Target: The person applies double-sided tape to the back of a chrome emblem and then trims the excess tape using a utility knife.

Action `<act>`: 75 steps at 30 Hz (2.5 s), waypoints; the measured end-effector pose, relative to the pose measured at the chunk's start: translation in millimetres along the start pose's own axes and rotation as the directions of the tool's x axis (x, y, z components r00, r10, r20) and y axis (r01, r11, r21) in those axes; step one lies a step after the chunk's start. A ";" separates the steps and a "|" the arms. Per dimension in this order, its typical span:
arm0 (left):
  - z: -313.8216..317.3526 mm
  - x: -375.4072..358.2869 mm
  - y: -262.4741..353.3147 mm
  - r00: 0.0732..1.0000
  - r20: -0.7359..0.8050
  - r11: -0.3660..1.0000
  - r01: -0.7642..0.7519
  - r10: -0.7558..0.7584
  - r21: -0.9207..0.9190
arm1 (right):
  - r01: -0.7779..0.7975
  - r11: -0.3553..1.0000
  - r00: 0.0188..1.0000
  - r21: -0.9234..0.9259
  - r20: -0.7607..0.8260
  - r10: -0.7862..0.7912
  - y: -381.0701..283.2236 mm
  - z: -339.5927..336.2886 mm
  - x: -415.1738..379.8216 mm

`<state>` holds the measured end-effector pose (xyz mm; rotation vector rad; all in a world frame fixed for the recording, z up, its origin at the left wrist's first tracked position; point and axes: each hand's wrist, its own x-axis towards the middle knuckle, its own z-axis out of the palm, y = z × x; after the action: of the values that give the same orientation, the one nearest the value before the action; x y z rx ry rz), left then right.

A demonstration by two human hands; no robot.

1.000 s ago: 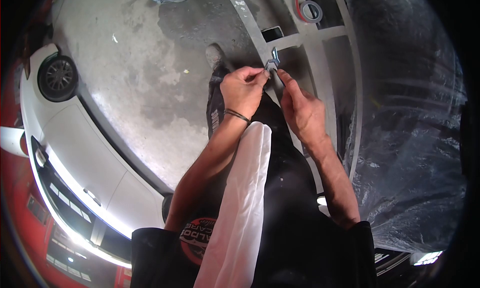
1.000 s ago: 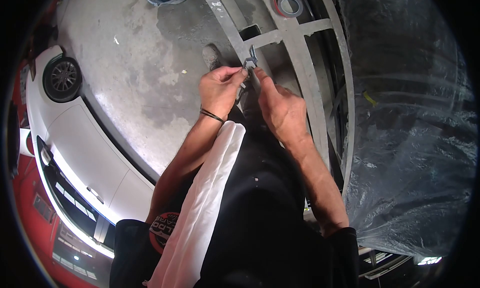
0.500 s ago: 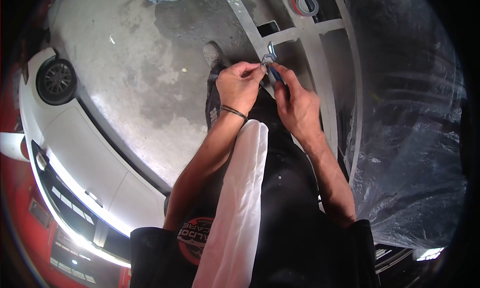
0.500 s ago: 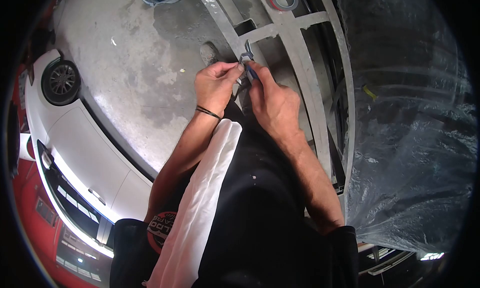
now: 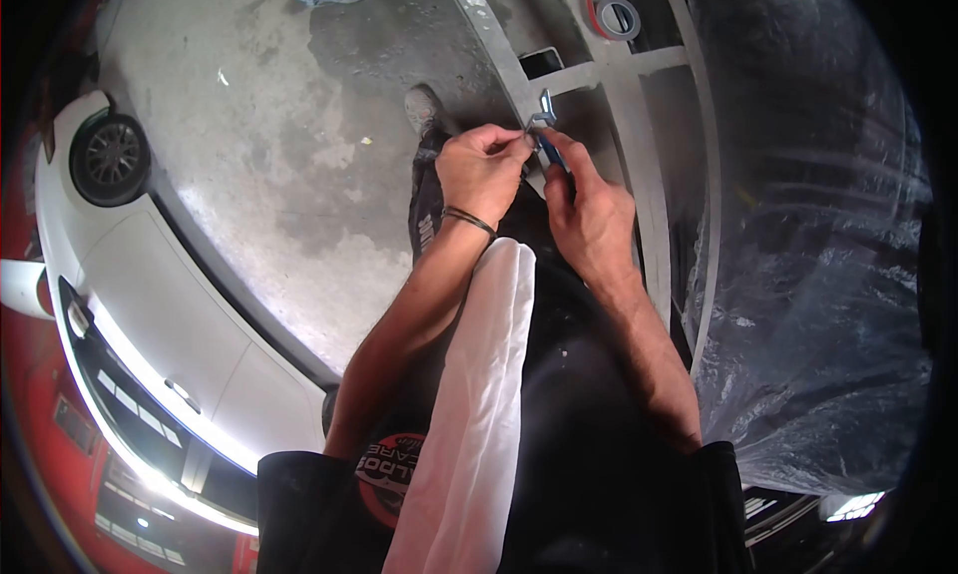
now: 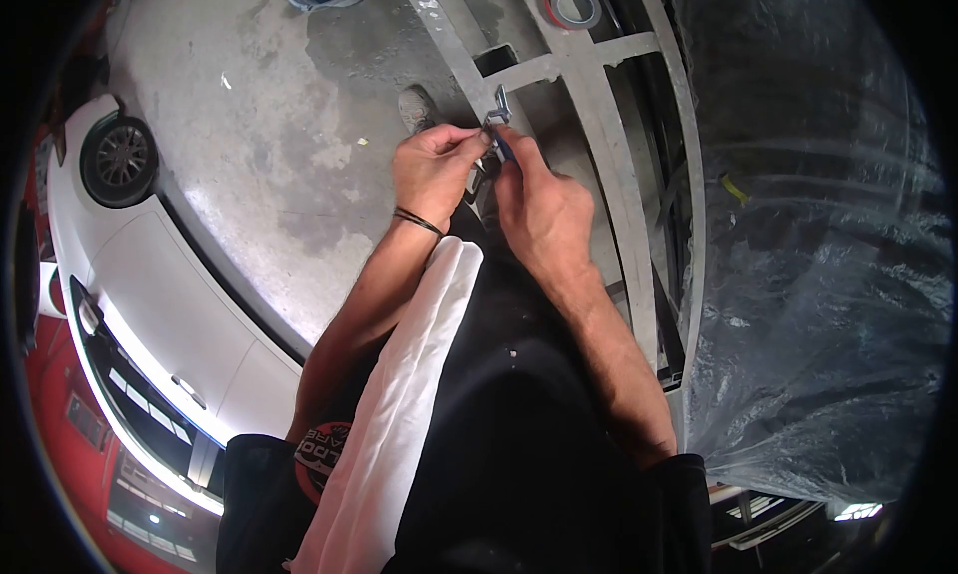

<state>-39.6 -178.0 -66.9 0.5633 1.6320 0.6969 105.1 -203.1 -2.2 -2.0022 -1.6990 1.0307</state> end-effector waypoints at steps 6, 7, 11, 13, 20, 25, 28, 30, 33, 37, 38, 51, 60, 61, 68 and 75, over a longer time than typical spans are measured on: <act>-1.1 -1.0 5.6 1.000 0.010 0.998 0.008 -0.008 0.058 | -0.004 1.000 1.000 0.008 -0.001 0.004 0.4 -0.7 0.0; -0.7 -1.3 6.0 1.000 0.009 0.999 0.012 -0.013 0.047 | -0.004 1.000 1.000 0.009 -0.001 0.004 0.2 -0.9 -0.1; -0.5 1.6 1.9 1.000 0.005 0.999 0.000 0.000 0.032 | 0.000 1.000 1.000 -0.025 0.026 0.000 -1.1 -2.4 1.1; -0.4 1.3 3.5 1.000 0.009 0.999 0.012 -0.012 0.033 | 0.003 0.999 0.999 -0.033 0.034 -0.002 0.9 -1.8 2.4; -2.9 10.3 -12.0 0.996 -0.004 0.992 -0.090 0.091 0.086 | 0.103 0.992 0.993 -0.078 0.072 -0.098 7.9 -4.9 6.3; -3.0 4.8 -1.2 0.998 -0.009 0.989 -0.053 0.055 0.135 | 0.203 0.952 0.976 -0.230 0.129 -0.177 11.0 -9.7 4.3; -3.1 1.2 5.9 1.000 0.017 0.993 -0.017 0.015 0.121 | 0.185 0.965 0.980 -0.188 0.111 -0.166 21.6 -10.1 1.7; -3.8 2.5 3.8 1.000 0.029 0.994 -0.011 0.008 0.106 | 0.125 0.990 0.991 -0.060 0.062 -0.121 22.5 -11.4 -0.8; -3.2 7.0 -7.1 0.997 0.066 1.000 0.030 -0.030 0.006 | 0.099 0.995 0.994 -0.021 0.044 -0.098 17.7 -9.4 -1.8; -2.8 10.6 -13.1 0.999 0.039 0.998 -0.035 0.037 -0.046 | -0.044 0.993 0.998 0.113 0.049 0.039 10.4 -5.2 1.8; -3.3 10.5 -13.1 0.998 0.041 0.998 -0.034 0.036 -0.045 | -0.067 0.985 0.997 0.161 0.054 0.059 10.6 -3.9 2.6; -3.3 9.2 -5.6 0.999 0.027 0.999 -0.031 0.029 0.044 | 0.036 0.994 0.999 -0.101 0.040 -0.033 -3.8 -3.6 8.1; -4.1 6.9 1.9 0.999 0.042 0.995 -0.025 0.021 0.098 | 0.344 0.861 0.937 -0.374 0.189 -0.292 12.3 -20.7 11.6; -3.9 3.9 7.0 0.999 0.037 0.994 -0.009 0.005 0.113 | 0.344 0.860 0.938 -0.376 0.185 -0.294 14.8 -24.7 11.9; -4.0 -1.0 -4.8 0.997 0.073 0.995 0.012 -0.004 -0.101 | 0.269 0.912 0.963 -0.309 0.076 -0.258 27.7 -39.6 -9.8; 7.3 -7.9 -17.8 0.999 -0.004 0.981 -0.051 0.052 -0.187 | 0.070 0.992 0.997 0.102 -0.041 -0.066 43.2 -8.2 -35.5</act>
<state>-30.8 -195.1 -74.9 0.4704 1.5360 0.8782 140.7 -245.5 -13.5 -1.8743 -1.6487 1.0297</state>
